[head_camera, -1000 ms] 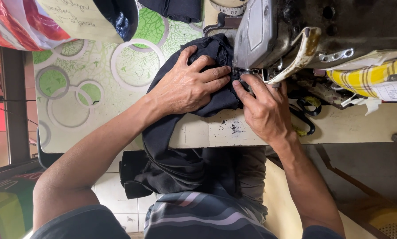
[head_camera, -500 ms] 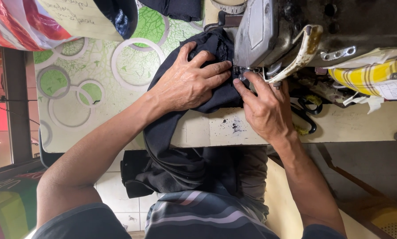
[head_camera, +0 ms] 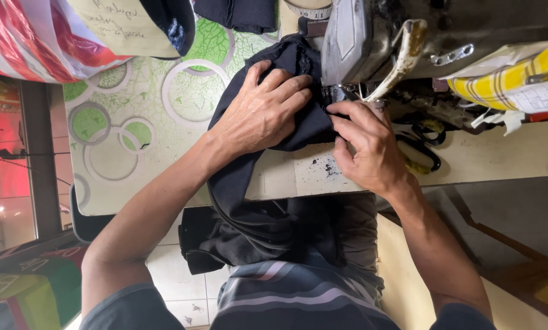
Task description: Trimming loose threads from a black garment with scissors and inspecting the quality of the sewing.
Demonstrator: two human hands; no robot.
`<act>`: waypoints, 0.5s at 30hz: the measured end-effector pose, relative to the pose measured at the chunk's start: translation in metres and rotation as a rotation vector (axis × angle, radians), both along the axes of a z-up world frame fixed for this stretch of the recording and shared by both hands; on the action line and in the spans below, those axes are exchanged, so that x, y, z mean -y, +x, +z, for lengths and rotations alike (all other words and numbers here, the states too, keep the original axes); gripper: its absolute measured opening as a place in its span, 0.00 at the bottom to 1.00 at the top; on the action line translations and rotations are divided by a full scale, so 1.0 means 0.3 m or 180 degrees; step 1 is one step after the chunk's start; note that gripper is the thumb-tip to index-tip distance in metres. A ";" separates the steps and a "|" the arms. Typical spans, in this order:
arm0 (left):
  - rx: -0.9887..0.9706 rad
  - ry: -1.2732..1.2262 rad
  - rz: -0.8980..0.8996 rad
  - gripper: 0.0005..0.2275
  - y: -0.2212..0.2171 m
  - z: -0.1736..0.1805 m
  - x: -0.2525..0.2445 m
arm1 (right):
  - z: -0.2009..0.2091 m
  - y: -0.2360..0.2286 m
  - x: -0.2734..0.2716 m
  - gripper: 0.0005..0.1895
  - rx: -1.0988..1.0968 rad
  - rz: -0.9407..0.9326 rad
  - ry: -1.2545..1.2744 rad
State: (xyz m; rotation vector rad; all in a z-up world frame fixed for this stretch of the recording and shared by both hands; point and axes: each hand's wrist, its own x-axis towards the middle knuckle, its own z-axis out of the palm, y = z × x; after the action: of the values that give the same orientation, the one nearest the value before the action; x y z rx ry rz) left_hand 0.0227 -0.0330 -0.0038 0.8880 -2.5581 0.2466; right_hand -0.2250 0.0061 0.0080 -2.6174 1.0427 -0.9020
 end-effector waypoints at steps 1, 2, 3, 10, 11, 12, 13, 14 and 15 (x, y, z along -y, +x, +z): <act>-0.0324 -0.0083 -0.0112 0.15 0.004 -0.016 0.003 | -0.025 -0.011 0.000 0.14 0.0111 0.0037 0.0328; -0.0645 -0.0175 -0.0226 0.14 0.009 -0.030 0.010 | -0.049 -0.020 0.004 0.12 0.0225 0.0078 0.0645; -0.0635 -0.0192 -0.0247 0.14 0.016 -0.027 0.010 | -0.028 -0.018 0.005 0.12 0.0236 0.0062 0.0625; -0.0349 -0.0245 -0.0273 0.13 -0.015 0.051 -0.034 | -0.037 -0.031 -0.028 0.04 0.0213 0.0066 0.0751; -0.0208 -0.0258 -0.0322 0.14 -0.025 0.058 -0.033 | -0.044 -0.032 -0.033 0.03 0.0117 0.0022 0.0691; -0.0212 -0.0246 -0.0329 0.14 -0.023 0.034 -0.029 | -0.031 -0.028 -0.045 0.03 0.0115 0.0014 0.0703; -0.0279 -0.0149 -0.0382 0.15 -0.021 0.011 -0.025 | -0.018 -0.025 -0.058 0.04 0.0063 -0.0010 0.0706; -0.0343 -0.0066 -0.0435 0.16 -0.018 -0.010 -0.014 | -0.004 -0.020 -0.064 0.05 0.0013 -0.0032 0.0695; -0.0343 -0.0069 -0.0441 0.16 -0.021 -0.006 -0.018 | 0.000 -0.036 -0.075 0.05 0.0013 -0.0039 0.0692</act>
State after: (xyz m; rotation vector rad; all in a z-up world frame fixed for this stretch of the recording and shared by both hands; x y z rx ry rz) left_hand 0.0163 -0.0276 -0.0056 0.6930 -2.4984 0.1794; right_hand -0.2360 0.0286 0.0079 -2.4318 1.0903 -0.7498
